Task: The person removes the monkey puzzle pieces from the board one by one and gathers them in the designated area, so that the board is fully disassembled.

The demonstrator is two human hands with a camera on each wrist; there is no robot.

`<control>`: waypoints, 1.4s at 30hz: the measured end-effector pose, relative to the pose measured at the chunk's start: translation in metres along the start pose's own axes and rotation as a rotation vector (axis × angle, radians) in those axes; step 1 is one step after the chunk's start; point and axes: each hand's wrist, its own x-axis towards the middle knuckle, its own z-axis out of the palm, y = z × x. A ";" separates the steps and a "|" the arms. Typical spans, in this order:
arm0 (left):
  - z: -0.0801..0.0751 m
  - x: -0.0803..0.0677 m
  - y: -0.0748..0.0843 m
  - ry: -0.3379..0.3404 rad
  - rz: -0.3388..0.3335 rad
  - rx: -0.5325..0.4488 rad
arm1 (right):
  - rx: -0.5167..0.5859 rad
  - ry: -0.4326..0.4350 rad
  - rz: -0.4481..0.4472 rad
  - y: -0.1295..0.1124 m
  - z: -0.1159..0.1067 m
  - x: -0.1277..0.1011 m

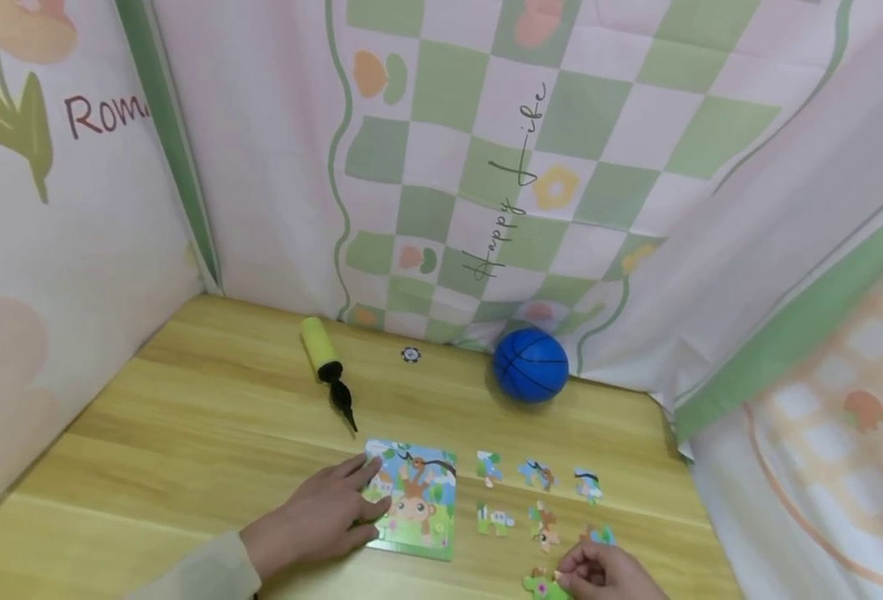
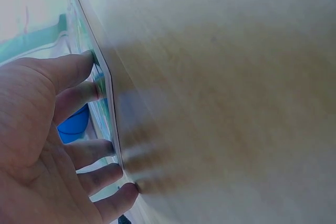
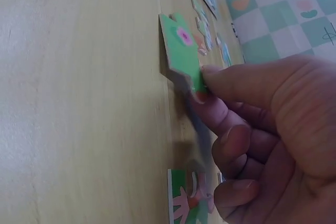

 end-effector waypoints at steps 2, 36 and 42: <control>0.001 0.001 0.000 0.002 0.000 0.003 | -0.021 0.007 0.005 0.000 0.000 0.001; 0.002 -0.005 -0.012 0.043 -0.096 -0.012 | -0.635 0.027 -0.604 -0.141 0.129 0.117; 0.002 -0.005 -0.011 0.048 -0.092 0.002 | -0.630 0.062 -0.588 -0.139 0.140 0.121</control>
